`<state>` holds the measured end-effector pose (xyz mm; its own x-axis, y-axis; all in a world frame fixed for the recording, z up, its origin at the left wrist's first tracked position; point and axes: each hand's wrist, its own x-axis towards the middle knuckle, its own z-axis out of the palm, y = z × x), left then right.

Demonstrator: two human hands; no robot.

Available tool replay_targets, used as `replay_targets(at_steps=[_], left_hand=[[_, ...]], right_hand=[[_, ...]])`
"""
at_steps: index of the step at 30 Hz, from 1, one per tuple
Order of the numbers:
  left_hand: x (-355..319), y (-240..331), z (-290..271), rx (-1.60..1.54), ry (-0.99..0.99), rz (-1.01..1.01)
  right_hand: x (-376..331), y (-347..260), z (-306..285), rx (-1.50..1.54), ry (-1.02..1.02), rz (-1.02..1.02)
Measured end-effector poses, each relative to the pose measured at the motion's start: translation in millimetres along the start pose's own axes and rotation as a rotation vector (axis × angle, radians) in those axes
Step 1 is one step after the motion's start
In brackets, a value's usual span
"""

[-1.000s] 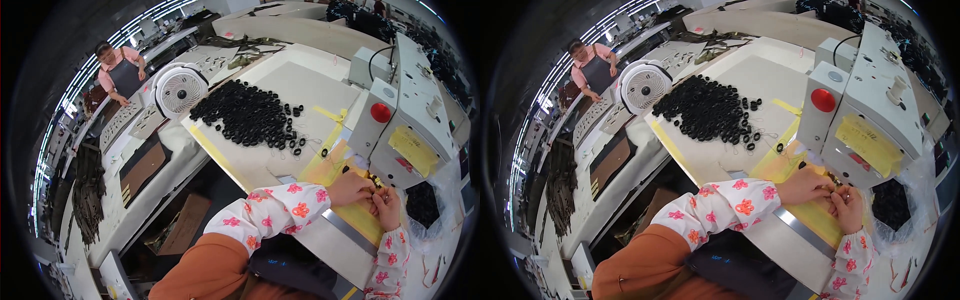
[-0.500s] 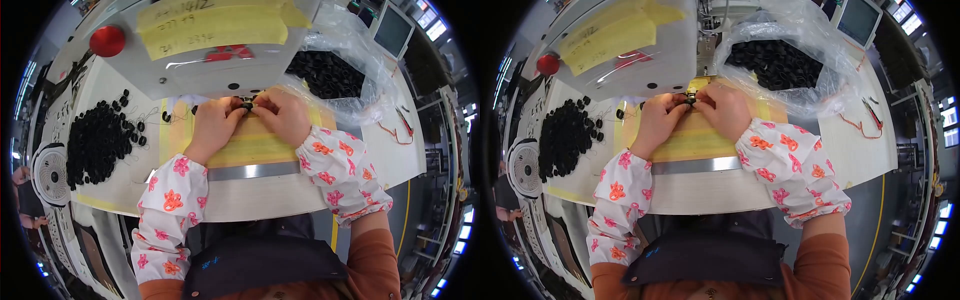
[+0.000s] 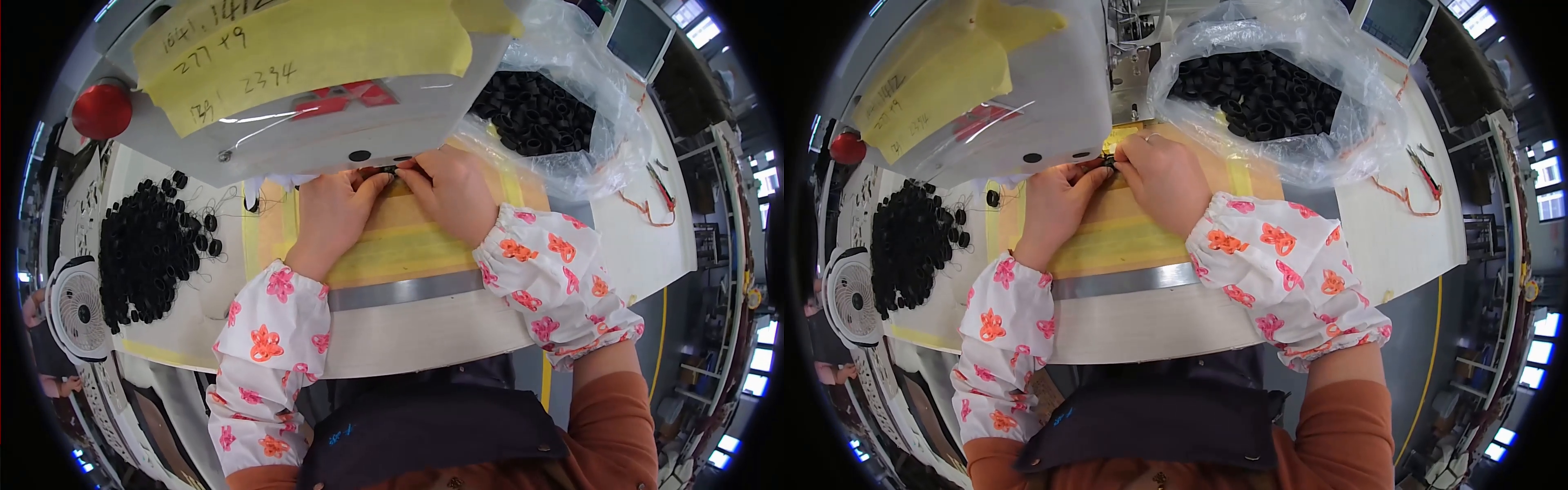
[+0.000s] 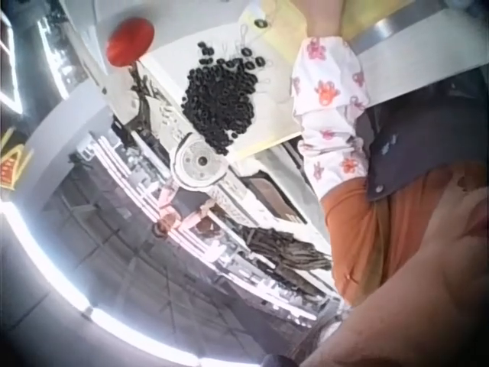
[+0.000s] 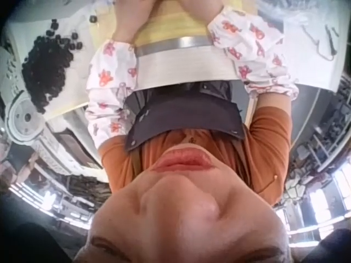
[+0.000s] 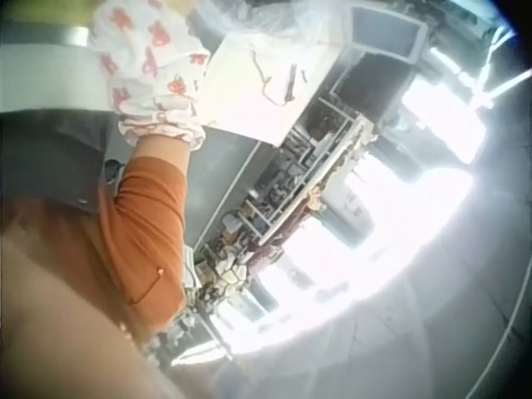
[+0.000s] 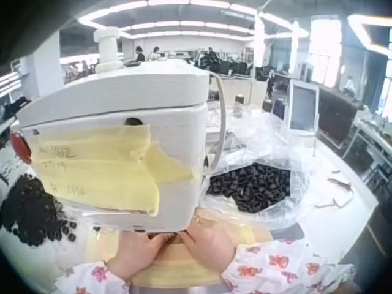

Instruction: The recorder uses a specialized machine to assemble or join small leather loops and hardware components.

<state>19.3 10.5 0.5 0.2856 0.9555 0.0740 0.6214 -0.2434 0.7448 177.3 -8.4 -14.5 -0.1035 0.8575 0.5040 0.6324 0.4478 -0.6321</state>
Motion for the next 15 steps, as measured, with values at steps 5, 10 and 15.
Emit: replay_targets(at_steps=[5,10,15], left_hand=[[-1.9,-7.0,-2.8,-0.033,0.016,0.012],[-2.9,-4.3,-2.3,-0.053,0.031,0.049],[-5.9,-0.8,-4.9,-0.127,-0.015,-0.044]], right_hand=[[0.6,-1.9,3.2,-0.035,0.020,-0.024],[-0.8,-2.0,-0.4,-0.025,0.019,-0.015],[-1.0,-1.8,-0.5,0.007,-0.015,-0.010]])
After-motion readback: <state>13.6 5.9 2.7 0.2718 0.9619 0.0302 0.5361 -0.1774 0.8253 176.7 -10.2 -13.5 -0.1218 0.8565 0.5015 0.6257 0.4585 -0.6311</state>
